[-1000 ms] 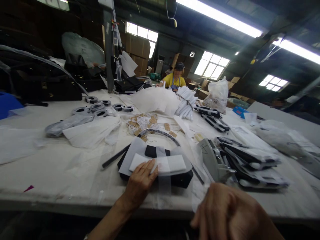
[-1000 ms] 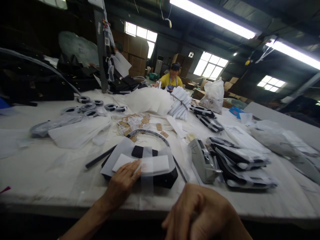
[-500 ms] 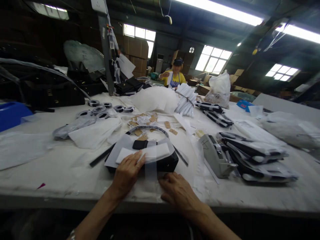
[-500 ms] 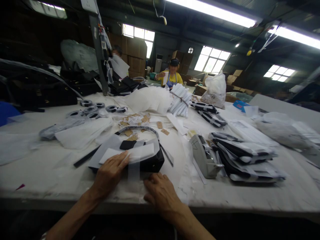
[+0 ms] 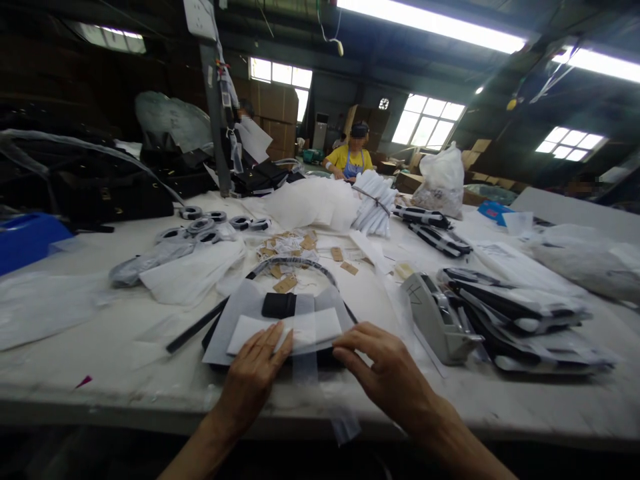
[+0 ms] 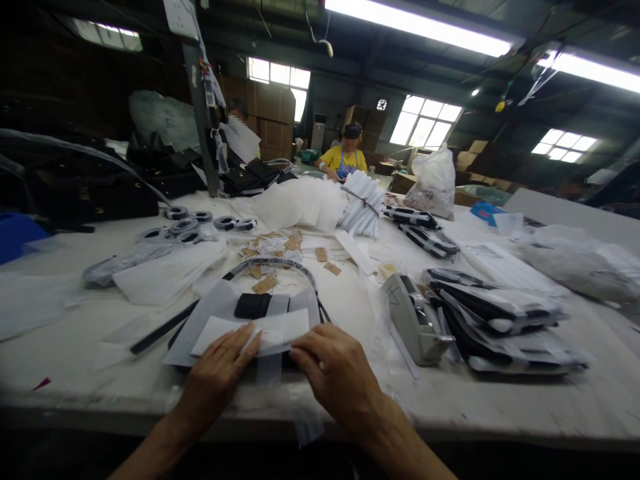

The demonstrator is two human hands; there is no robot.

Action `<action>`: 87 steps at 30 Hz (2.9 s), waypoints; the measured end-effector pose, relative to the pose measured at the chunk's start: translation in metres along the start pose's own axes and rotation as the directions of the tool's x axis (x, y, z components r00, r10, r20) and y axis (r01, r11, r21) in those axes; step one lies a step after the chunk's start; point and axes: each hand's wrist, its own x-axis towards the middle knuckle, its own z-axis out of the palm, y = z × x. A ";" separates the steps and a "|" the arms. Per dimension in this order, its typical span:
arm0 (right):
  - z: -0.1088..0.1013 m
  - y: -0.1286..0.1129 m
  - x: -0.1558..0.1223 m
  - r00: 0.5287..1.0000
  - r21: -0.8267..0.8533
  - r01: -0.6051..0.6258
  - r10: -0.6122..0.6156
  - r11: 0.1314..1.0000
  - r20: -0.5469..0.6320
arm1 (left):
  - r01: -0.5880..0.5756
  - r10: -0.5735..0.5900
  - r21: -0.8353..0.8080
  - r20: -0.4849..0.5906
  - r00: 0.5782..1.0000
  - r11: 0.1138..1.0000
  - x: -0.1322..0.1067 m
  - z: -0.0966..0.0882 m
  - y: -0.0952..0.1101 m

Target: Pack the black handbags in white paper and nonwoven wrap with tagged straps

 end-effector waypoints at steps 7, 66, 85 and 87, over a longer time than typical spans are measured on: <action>0.053 0.028 0.044 0.993 -0.228 0.116 -0.115 0.967 0.018 | 0.033 -0.022 -0.090 0.120 0.993 0.995 -0.001 -0.001 0.001; 0.055 0.068 -0.024 0.907 -0.604 0.389 -0.404 0.695 0.119 | -0.179 0.172 0.021 0.173 0.970 0.984 0.016 0.017 0.023; 0.052 0.082 -0.020 0.896 -0.606 0.433 -0.391 0.668 0.209 | -0.206 0.228 -0.117 0.236 0.945 0.972 0.025 0.006 0.012; 0.048 0.091 -0.018 0.877 -0.565 0.469 -0.433 0.679 0.207 | -0.170 0.202 -0.134 0.283 0.938 0.976 0.027 0.002 0.013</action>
